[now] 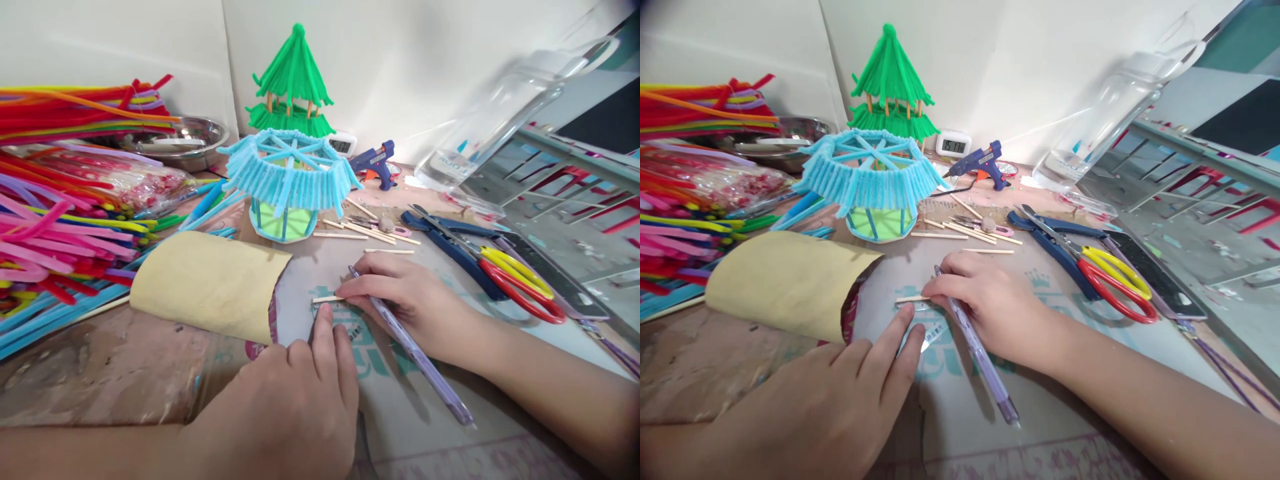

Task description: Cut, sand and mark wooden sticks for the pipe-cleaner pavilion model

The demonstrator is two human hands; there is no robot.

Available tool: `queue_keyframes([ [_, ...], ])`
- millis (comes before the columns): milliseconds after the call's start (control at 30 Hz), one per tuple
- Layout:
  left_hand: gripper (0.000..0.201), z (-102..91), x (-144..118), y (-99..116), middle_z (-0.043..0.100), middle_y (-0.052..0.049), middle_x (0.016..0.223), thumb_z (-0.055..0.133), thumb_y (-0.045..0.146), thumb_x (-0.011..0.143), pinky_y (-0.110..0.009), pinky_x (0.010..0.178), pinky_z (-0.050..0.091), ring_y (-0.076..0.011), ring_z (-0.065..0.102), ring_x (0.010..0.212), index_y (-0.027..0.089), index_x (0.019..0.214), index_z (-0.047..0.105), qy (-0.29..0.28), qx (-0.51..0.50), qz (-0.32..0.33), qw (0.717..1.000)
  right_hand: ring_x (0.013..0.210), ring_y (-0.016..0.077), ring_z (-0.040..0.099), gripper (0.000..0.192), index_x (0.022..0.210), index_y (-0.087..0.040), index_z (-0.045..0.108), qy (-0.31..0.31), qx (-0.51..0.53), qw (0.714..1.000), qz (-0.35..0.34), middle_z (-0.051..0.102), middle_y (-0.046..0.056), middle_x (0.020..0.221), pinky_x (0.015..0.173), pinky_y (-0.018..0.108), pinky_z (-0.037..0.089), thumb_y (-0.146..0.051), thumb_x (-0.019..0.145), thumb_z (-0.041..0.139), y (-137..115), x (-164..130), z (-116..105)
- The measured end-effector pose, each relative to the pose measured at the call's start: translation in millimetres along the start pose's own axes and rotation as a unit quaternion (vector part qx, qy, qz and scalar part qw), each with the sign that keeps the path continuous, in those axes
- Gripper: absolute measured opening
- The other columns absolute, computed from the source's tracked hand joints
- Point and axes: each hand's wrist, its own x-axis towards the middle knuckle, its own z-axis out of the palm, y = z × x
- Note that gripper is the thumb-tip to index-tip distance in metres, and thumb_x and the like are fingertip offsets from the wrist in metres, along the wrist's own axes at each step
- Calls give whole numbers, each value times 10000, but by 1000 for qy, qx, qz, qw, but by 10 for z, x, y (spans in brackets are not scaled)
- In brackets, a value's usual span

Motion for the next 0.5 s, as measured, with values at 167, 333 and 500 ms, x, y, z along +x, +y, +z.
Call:
queue_keyframes([
  [167,392,-39,5,0,669,-264,1204,454,133,891,-238,390,468,-183,687,558,56,1223,648,-19,-1,3,1000,785,169,550,221,1080,-169,697,7,1,1000,-9,594,74,883,656,277,415,-168,967,508,-15,0,13],
  [333,397,-61,1,1,658,-262,1233,457,161,910,-239,430,488,-173,691,594,69,1255,633,-41,1,-1,999,805,170,551,241,1129,-177,685,8,-10,1000,-23,594,82,923,668,278,417,-162,958,516,-1,-8,36],
  [500,397,-32,8,5,677,-251,1204,424,149,910,-248,411,466,-176,676,565,62,1223,651,-11,-4,-9,1000,804,163,546,211,1061,-195,685,8,-6,1000,-18,591,67,905,670,273,407,-160,967,500,-4,-1,48],
])
